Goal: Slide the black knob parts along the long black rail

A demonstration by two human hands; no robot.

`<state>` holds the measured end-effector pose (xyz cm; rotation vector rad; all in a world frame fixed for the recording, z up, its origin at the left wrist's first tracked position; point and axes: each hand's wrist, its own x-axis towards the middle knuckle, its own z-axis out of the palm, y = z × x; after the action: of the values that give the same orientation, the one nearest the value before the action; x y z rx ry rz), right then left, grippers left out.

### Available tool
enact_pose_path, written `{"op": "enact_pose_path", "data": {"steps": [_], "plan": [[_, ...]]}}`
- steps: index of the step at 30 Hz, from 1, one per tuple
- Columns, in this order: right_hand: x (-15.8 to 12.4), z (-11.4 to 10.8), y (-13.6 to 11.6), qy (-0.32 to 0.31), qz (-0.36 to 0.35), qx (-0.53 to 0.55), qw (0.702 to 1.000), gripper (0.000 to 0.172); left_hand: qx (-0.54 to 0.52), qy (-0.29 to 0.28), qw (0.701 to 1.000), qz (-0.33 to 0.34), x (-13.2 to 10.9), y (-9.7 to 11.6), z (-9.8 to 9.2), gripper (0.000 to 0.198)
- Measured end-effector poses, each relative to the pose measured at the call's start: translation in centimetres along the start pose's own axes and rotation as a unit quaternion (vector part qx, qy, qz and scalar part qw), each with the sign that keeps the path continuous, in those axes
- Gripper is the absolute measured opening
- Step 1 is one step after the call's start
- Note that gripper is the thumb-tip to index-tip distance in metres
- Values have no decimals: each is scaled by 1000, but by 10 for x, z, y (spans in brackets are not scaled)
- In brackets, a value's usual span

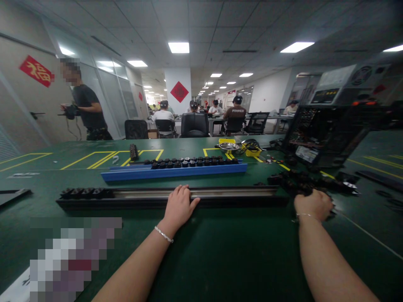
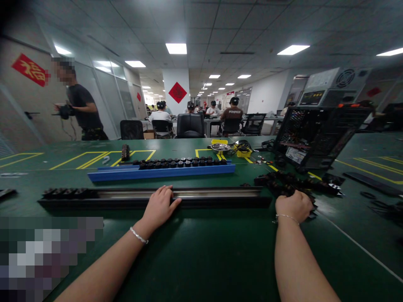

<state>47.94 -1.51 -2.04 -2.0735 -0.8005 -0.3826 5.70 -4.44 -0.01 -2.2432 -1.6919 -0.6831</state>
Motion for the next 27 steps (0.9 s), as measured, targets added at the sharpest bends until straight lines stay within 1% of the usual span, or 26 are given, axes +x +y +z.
{"op": "enact_pose_path", "data": {"steps": [1,2,3,4,5,6,8,10,11,12,14,15,17,21,24,27], "plan": [[-1,-3,-6,27,-7,5,1000,43,-2,-2,1000,-4,1,0,-1,31],[-3,-7,-13,46,-28,11,998,44,-4,-4,1000,-7,2,0,-2,30],[-7,-9,-22,50,-61,17,997,44,-5,-8,1000,-11,3,0,-3,30],[-12,-11,-32,37,-102,25,994,43,-5,-11,1000,-16,3,1,-4,29],[-20,-12,-43,6,-153,36,988,42,-4,-15,1000,-20,4,1,-5,30],[-29,-12,-56,-43,-213,50,975,41,-4,-17,1000,-23,4,2,-6,30],[-53,-11,-81,-146,-323,76,932,42,-7,-20,999,-26,3,1,-7,32],[-77,-9,-102,-200,-383,86,898,40,-17,-30,999,-23,3,-1,-7,33],[-87,-9,-110,-245,-411,73,875,41,-22,-39,999,-24,3,-5,-7,33],[-95,-9,-116,-281,-422,51,860,41,-24,-54,998,-25,3,-9,-7,33],[-104,-10,-123,-314,-421,18,851,43,-2,-69,996,-53,6,-24,-11,37],[-106,-12,-124,-320,-413,6,853,43,22,-76,994,-70,8,-35,-15,39],[-107,-15,-124,-322,-393,-12,861,43,45,-72,991,-103,13,-61,-28,42],[-107,-18,-125,-321,-363,-30,874,44,101,-51,976,-187,16,-124,-64,46],[-110,-19,-129,-320,-344,-39,882,43,214,-76,929,-293,7,-169,-82,47],[-111,-21,-132,-321,-334,-45,885,41,238,-85,897,-364,-7,-204,-87,49]]}}
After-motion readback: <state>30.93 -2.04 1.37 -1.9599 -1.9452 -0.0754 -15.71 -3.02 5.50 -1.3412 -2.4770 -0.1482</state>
